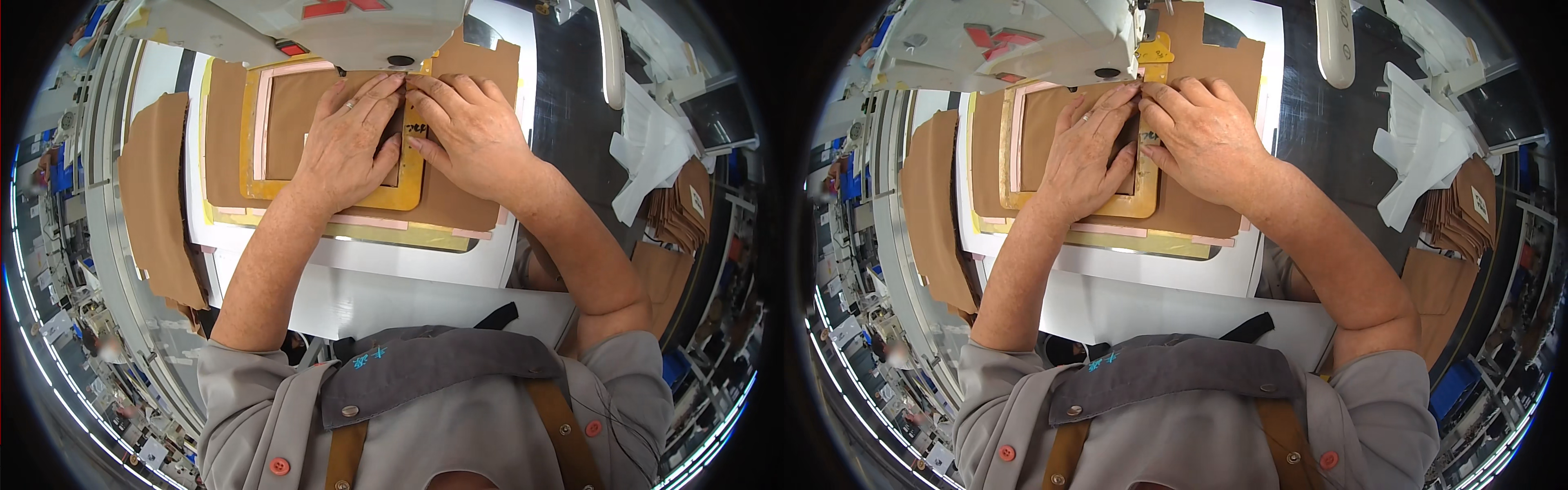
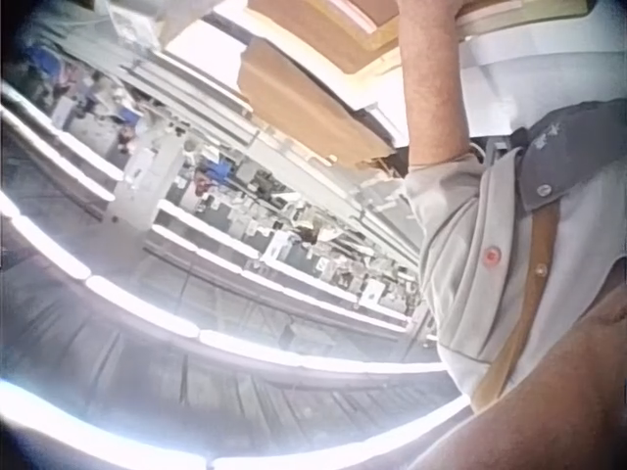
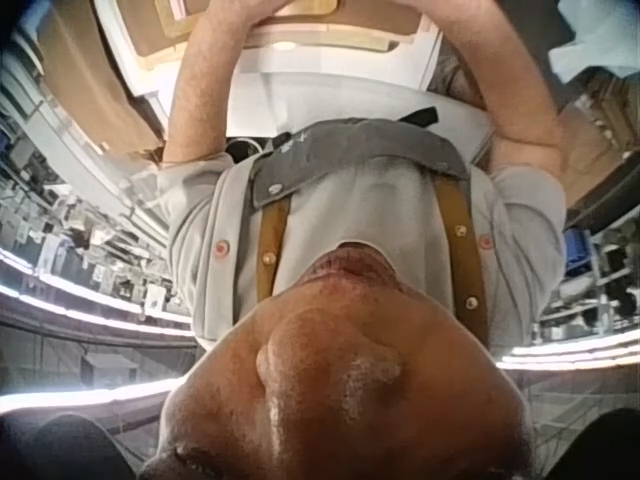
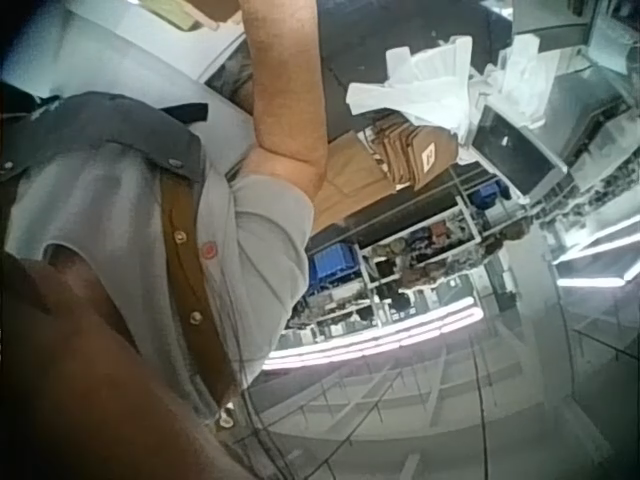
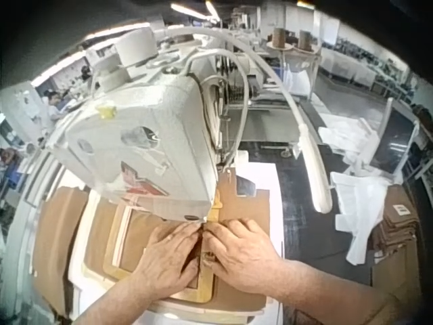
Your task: The recorder is seen positioning leather pocket pieces into an automated sewing machine template and operating the machine to sew them.
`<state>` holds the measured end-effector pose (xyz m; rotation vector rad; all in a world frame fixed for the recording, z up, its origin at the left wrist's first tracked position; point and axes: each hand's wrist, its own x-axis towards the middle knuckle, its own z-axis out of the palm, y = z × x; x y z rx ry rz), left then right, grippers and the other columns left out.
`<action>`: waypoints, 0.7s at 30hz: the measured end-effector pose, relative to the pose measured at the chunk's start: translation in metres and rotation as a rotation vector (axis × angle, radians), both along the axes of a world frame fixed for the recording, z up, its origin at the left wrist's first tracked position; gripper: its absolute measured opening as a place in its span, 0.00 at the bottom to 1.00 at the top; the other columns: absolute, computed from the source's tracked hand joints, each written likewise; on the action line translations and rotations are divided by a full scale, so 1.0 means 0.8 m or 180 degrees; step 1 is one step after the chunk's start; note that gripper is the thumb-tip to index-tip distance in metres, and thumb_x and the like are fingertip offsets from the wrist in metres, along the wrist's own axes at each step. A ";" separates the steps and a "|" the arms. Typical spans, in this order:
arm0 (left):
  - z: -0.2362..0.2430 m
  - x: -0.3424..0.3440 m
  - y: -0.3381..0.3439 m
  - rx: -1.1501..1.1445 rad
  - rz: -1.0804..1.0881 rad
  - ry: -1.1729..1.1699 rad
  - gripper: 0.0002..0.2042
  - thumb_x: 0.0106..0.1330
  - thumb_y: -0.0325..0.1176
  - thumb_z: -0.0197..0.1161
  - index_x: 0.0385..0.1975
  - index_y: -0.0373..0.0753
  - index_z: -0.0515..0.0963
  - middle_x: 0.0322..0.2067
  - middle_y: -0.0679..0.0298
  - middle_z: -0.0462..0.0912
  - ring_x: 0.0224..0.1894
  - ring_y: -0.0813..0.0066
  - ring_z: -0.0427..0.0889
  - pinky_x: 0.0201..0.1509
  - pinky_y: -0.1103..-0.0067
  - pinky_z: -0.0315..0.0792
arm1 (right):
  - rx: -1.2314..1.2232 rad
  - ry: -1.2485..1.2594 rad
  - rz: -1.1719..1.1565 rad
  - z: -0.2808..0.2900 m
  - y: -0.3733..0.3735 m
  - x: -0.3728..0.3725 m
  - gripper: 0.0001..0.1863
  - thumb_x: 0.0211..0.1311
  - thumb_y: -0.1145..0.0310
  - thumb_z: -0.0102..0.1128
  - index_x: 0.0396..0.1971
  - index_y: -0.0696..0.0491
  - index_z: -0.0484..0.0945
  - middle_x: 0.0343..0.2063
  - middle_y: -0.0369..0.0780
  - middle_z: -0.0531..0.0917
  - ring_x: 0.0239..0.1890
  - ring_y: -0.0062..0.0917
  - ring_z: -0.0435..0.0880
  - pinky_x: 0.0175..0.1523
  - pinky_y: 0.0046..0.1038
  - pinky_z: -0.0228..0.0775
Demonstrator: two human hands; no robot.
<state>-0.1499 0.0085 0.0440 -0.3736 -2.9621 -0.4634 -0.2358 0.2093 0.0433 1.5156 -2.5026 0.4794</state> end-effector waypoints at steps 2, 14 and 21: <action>0.001 -0.003 -0.004 0.0049 -0.0037 -0.0016 0.27 0.64 0.34 0.58 0.65 0.38 0.69 0.70 0.61 0.68 0.71 0.62 0.68 0.77 0.53 0.52 | -0.0004 -0.0048 0.0013 0.000 0.002 0.003 0.25 0.63 0.53 0.67 0.54 0.53 0.80 0.53 0.37 0.81 0.54 0.28 0.78 0.62 0.36 0.67; -0.001 -0.010 -0.008 0.0192 -0.0094 -0.0059 0.27 0.63 0.33 0.61 0.65 0.43 0.69 0.69 0.62 0.71 0.71 0.64 0.69 0.77 0.55 0.53 | -0.0381 -0.0028 0.0509 0.008 0.008 0.041 0.22 0.57 0.56 0.69 0.46 0.57 0.84 0.48 0.38 0.82 0.57 0.30 0.78 0.70 0.44 0.63; 0.014 -0.019 -0.026 0.0063 -0.0263 -0.0250 0.24 0.66 0.36 0.62 0.63 0.45 0.73 0.69 0.66 0.73 0.70 0.66 0.71 0.75 0.58 0.55 | -0.0279 -0.0025 0.0696 0.002 0.008 0.047 0.19 0.57 0.54 0.69 0.41 0.53 0.84 0.47 0.37 0.84 0.57 0.29 0.78 0.71 0.48 0.64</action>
